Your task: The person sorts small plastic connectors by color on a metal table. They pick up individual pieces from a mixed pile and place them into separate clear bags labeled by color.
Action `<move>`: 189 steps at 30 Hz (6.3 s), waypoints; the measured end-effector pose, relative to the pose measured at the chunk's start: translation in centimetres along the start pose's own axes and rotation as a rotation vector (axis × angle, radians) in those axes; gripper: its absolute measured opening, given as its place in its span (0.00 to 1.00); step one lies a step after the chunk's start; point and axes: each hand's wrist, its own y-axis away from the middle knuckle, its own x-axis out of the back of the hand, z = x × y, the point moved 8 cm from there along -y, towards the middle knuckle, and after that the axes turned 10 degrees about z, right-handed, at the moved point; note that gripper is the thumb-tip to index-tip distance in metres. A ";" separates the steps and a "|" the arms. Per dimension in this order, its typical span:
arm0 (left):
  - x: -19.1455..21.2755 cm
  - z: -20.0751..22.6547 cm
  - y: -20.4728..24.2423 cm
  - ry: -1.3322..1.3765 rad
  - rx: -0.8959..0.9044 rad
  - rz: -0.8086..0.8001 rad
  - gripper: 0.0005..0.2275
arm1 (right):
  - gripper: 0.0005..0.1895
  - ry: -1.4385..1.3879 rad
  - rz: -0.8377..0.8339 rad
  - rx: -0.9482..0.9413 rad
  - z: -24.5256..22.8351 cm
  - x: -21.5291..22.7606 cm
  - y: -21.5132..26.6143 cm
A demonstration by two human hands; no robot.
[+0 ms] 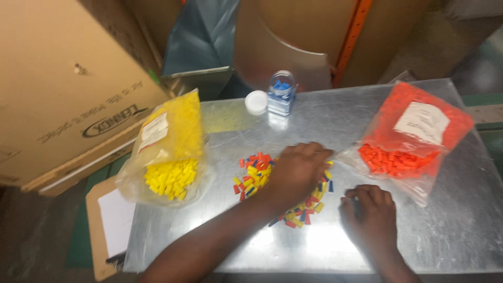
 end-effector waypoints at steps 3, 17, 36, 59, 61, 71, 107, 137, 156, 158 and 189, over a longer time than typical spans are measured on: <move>3.0 -7.8 3.4 -0.251 0.172 -0.012 0.21 | 0.06 0.028 0.006 -0.004 -0.1 0.1 0.3; 4.8 -16.4 8.7 -0.378 0.746 -0.240 0.10 | 0.06 0.017 -0.058 -0.041 0.6 -0.5 0.8; 5.0 -11.5 8.2 0.892 0.964 0.383 0.04 | 0.08 0.019 -0.055 -0.056 0.6 -0.7 0.8; 0.0 -4.7 -2.0 0.060 0.295 0.029 0.10 | 0.07 -0.020 0.002 -0.009 0.2 0.3 0.4; 3.9 -7.6 -0.1 0.011 0.447 0.013 0.11 | 0.08 -0.004 -0.022 -0.040 0.2 0.1 0.7; 6.1 -13.1 5.7 -0.285 0.539 -0.116 0.13 | 0.12 0.077 -0.096 -0.032 -0.1 0.0 1.4; -0.9 -5.3 2.2 0.845 1.038 0.180 0.03 | 0.12 0.037 -0.031 -0.029 0.5 -0.1 1.4; 6.6 -12.4 1.8 -0.291 0.648 -0.276 0.10 | 0.12 0.054 -0.133 -0.121 0.3 -0.1 1.3; 6.5 -12.0 2.9 -0.073 0.627 -0.061 0.09 | 0.11 0.086 -0.091 -0.080 1.0 -0.6 1.7; 6.0 -12.1 3.7 0.330 0.823 0.057 0.09 | 0.11 0.081 -0.083 -0.081 0.9 -0.6 1.6; -4.7 -3.6 -1.8 0.492 0.684 -0.092 0.01 | 0.11 0.010 -0.044 -0.034 0.5 0.0 0.8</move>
